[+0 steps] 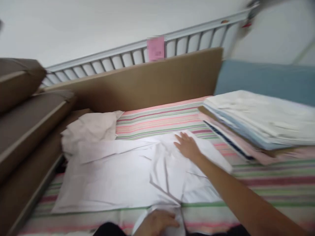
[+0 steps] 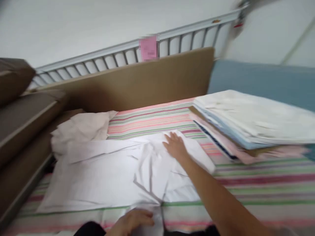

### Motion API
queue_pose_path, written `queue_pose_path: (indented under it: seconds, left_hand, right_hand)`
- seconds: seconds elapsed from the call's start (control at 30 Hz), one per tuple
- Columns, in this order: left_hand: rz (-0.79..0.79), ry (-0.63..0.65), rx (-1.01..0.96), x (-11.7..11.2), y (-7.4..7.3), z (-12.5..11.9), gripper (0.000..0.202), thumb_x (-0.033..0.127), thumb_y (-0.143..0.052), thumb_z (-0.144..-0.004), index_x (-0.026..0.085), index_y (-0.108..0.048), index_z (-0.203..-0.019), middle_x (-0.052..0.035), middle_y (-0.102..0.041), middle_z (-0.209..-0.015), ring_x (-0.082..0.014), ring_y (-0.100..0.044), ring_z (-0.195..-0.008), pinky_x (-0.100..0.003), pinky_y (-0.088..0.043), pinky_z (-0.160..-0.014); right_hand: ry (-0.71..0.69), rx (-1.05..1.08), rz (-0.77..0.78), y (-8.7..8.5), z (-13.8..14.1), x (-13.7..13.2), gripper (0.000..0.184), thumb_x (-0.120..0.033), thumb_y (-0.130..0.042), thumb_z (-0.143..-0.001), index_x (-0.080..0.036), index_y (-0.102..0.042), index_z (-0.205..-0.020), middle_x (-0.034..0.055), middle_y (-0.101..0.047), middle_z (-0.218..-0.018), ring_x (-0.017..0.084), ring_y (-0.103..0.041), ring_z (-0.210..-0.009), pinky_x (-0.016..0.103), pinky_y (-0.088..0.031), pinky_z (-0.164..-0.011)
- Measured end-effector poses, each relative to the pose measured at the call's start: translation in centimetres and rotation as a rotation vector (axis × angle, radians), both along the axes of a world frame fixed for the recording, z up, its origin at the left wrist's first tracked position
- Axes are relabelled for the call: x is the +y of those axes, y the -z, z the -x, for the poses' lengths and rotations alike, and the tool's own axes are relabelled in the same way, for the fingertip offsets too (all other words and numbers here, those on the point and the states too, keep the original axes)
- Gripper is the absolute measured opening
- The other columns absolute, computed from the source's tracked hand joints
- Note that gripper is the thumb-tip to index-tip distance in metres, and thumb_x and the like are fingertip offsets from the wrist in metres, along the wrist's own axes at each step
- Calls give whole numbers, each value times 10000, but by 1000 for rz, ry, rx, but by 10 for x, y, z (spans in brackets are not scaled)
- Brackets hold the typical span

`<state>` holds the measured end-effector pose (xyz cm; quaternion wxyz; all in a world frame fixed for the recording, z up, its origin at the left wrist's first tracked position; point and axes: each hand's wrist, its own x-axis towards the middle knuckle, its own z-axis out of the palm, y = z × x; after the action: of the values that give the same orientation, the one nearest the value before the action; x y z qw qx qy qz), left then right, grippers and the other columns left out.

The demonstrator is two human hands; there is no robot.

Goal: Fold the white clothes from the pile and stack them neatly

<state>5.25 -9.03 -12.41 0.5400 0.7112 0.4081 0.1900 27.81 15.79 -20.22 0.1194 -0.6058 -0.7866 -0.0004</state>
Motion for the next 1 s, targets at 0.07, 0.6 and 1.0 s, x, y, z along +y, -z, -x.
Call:
queue_pose_path:
  seconds: [0.07, 0.6, 1.0]
  left_hand:
    - [-33, -206, 41, 7, -13, 18, 361, 346, -541, -787, 258, -577, -1135, -66, -578, -1205, -199, -521, -1101, -314, -395, -958]
    - [-384, -566, 1066, 168, 44, 101, 474, 440, -259, -887, 321, -362, -1334, -8, -282, -1459, -252, -198, -1348, -573, -162, -1057]
    - [-299, -559, 1060, 198, 34, 83, 584, 586, -184, -841, 359, -250, -1375, -10, -136, -1504, -288, -81, -1368, -646, -96, -1020]
  right_hand:
    - [20, -36, -23, 17, -5, 6, 523, -444, -311, -884, -227, -370, -1356, 99, -286, -1443, 269, -217, -1332, 473, -204, -1049]
    - [51, -95, -1, 19, -3, 10, 534, -478, -261, -889, -251, -355, -1363, 77, -290, -1445, 250, -242, -1324, 442, -225, -1045]
    - [47, -93, -13, 25, -5, 11, 541, -486, -259, -884, -250, -355, -1362, 79, -279, -1450, 255, -240, -1325, 452, -217, -1053]
